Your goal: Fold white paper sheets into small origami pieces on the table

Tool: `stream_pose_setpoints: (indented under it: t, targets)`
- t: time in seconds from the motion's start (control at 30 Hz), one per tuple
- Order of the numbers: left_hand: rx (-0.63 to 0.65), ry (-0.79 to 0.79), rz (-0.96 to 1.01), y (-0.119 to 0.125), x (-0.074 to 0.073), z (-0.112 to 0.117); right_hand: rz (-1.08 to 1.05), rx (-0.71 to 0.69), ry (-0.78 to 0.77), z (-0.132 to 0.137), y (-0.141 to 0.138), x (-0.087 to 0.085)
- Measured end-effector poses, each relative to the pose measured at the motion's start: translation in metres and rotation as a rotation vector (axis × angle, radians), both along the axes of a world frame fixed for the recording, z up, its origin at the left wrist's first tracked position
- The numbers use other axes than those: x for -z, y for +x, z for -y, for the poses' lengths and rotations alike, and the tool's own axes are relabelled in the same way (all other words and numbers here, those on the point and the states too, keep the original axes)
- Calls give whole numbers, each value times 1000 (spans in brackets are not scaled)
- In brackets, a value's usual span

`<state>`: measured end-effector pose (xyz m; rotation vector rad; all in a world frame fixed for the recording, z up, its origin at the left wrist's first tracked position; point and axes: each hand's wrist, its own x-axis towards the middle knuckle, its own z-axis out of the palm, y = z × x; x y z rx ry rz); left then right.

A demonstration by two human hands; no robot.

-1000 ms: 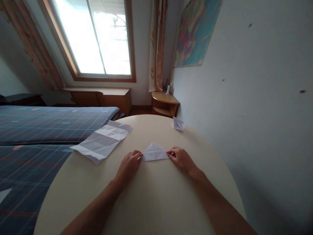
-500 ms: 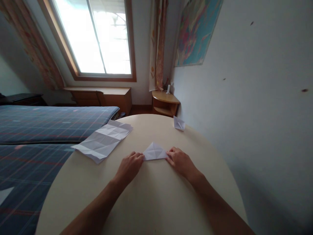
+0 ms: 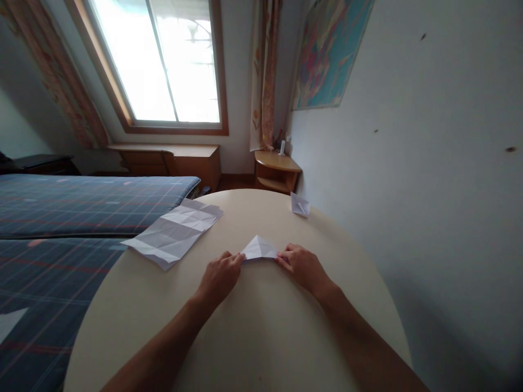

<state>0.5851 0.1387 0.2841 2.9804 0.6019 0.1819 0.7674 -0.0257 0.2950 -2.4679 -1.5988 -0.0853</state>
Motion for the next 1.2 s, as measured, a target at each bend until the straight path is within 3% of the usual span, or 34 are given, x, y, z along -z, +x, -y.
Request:
stream_pose_setpoints:
  t: [0.3,0.5,0.9,1.07,1.2]
  targets:
    - [-83,43,15,5,4,6,5,57,29,-5,-3,4]
    - [-163,55,26,6,3,6,-78,167,176,-9,-2,7]
    - [-240,7,121,4,4,0,-57,4,411,-8,-2,4]
    - [-292,-131,229,5,4,4,12,-100,583,-9,-12,0]
    - [-267,-419,365,9,12,0,27,-230,653,-10,-23,-1]
